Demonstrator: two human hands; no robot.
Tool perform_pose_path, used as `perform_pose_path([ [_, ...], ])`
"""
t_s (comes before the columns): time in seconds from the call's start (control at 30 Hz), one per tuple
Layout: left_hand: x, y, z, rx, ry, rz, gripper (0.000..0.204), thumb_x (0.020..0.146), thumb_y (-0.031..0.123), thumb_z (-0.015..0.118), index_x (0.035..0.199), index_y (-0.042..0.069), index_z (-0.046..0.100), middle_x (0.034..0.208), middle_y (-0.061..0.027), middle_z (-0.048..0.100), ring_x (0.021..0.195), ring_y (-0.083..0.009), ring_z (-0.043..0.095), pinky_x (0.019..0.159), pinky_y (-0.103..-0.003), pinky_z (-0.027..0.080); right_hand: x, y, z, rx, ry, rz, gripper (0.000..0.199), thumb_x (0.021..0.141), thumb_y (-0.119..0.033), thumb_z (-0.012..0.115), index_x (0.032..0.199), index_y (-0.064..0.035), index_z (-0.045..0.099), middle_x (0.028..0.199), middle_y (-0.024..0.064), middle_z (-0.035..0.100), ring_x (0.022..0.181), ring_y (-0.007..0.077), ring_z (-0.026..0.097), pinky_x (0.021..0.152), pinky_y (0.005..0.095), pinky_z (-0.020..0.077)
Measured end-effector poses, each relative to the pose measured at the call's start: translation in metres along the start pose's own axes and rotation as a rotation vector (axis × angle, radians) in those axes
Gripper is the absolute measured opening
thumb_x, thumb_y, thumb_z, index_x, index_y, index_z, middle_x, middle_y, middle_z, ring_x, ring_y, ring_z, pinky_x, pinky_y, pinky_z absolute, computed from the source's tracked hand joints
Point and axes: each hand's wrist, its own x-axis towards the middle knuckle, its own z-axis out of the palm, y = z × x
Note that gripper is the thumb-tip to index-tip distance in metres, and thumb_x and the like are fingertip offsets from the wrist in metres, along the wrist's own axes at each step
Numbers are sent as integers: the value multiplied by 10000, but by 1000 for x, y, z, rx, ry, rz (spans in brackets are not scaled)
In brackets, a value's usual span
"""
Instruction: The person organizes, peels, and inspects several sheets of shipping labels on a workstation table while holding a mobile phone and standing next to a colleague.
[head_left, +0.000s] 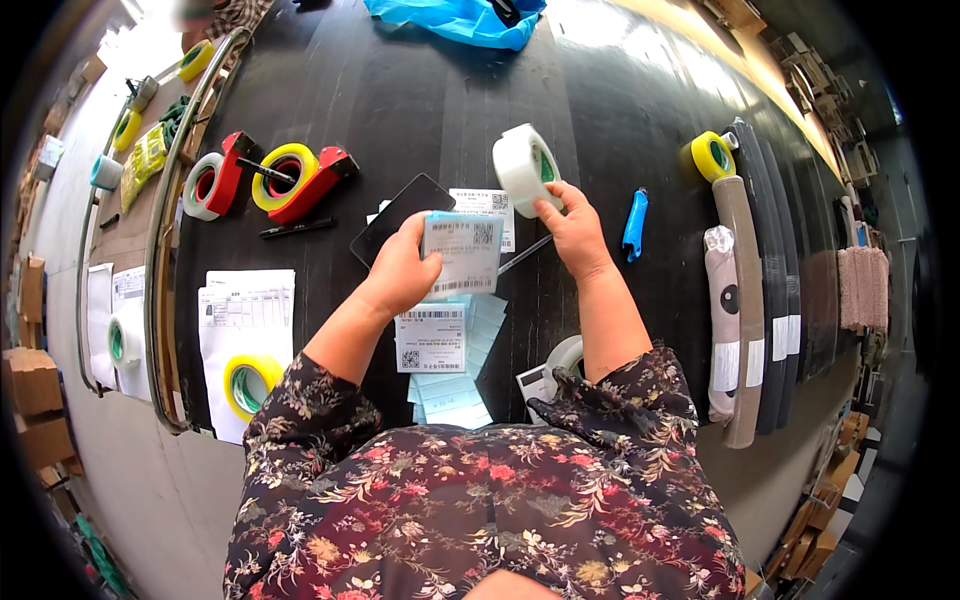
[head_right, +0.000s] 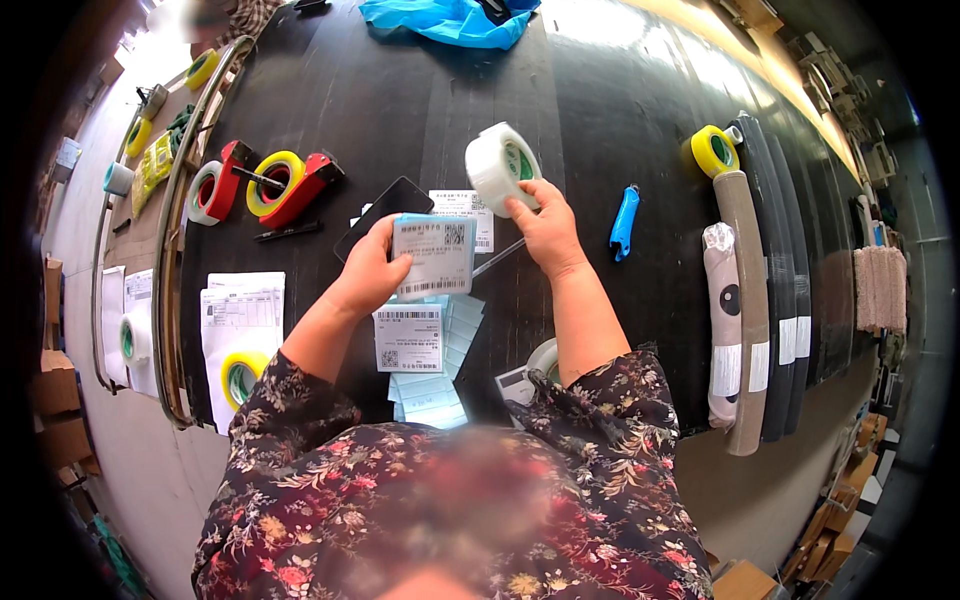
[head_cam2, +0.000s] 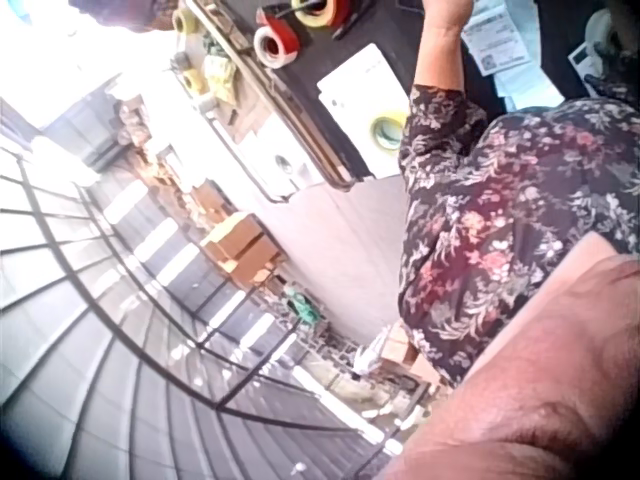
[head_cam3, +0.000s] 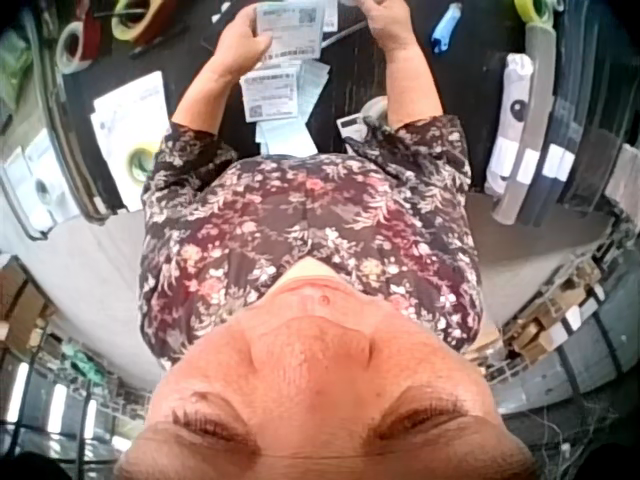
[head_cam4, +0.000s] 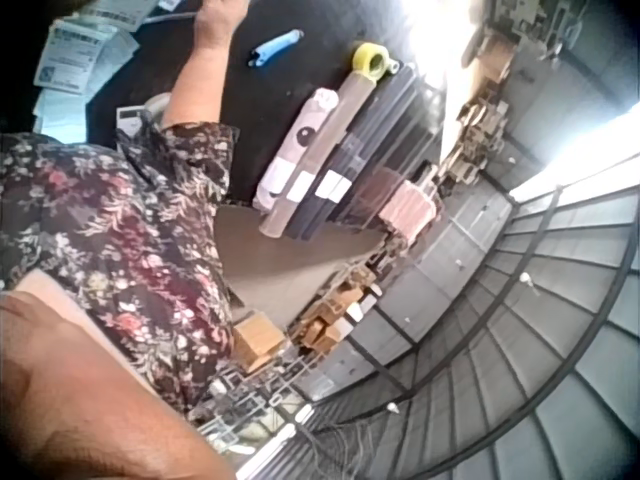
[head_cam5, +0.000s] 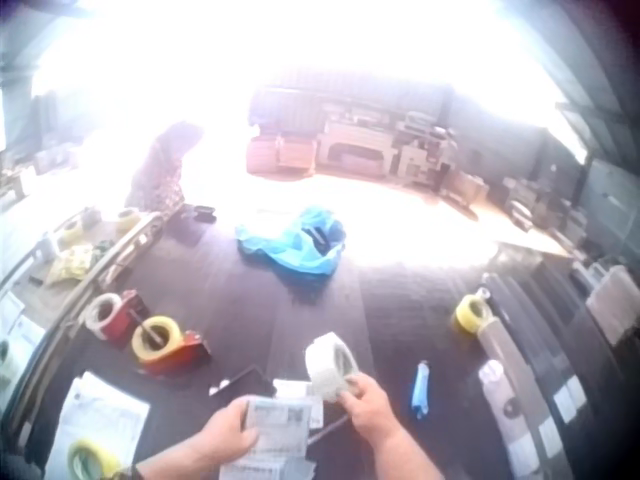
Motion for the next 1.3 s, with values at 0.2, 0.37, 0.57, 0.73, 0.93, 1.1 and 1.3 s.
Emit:
perform_pose_path([
  [0.2, 49, 9, 24, 153, 12, -12, 494, 816, 20, 585, 1293, -21, 464, 1120, -241, 631, 1086, -387, 600, 942, -411, 475, 3, 0, -7, 441, 79, 169, 346, 936, -233, 651, 1165, 22, 611, 1120, 63, 633, 1015, 159, 576, 914, 308, 444],
  [0.37, 66, 4, 48, 374, 187, 61, 541, 798, 90, 660, 1298, 18, 467, 1261, -179, 560, 1155, -374, 534, 968, -422, 441, -1, 0, -4, -232, 166, -276, 306, 868, -201, 693, 1086, 9, 640, 1070, 127, 647, 1059, 284, 583, 967, 363, 424],
  [0.57, 52, 11, 40, 965, 310, 248, 512, 742, 233, 722, 1226, 146, 579, 1265, -21, 528, 1133, -263, 479, 955, -376, 411, -13, 7, 16, -786, 95, -464, 290, 783, -192, 726, 1025, -45, 664, 1091, 109, 630, 1226, 347, 474, 1023, 427, 399],
  [0.73, 11, 2, -27, 717, 261, 399, 299, 788, 173, 703, 1072, 86, 671, 1102, -84, 650, 1078, -292, 556, 942, -383, 449, -19, 5, 24, -956, 20, -390, 315, 778, -226, 732, 1060, -100, 674, 1181, 47, 608, 1283, 288, 438, 1039, 415, 403],
  [0.93, -65, -13, -54, 526, 61, 422, 290, 732, 76, 735, 1012, 36, 668, 1034, -108, 660, 996, -294, 589, 881, -378, 472, -43, -20, 25, -833, 94, -544, 298, 776, -175, 724, 1059, -90, 679, 1168, 78, 620, 1174, 300, 522, 979, 400, 439],
  [1.1, -106, -24, -29, 622, -137, 453, 594, 649, 170, 806, 1201, 80, 604, 1239, -79, 608, 1191, -304, 507, 1003, -395, 419, -89, -43, 34, -595, -204, -430, 152, 780, -112, 706, 927, -79, 686, 973, 67, 662, 957, 283, 606, 845, 374, 494],
  [1.3, -115, -37, -15, 831, -258, 402, 752, 631, 234, 822, 1309, 102, 525, 1385, -66, 510, 1302, -283, 428, 1085, -417, 333, -120, -33, 50, -602, -414, -301, 245, 806, -156, 696, 1035, -71, 683, 1114, 97, 649, 1072, 301, 588, 931, 385, 477],
])
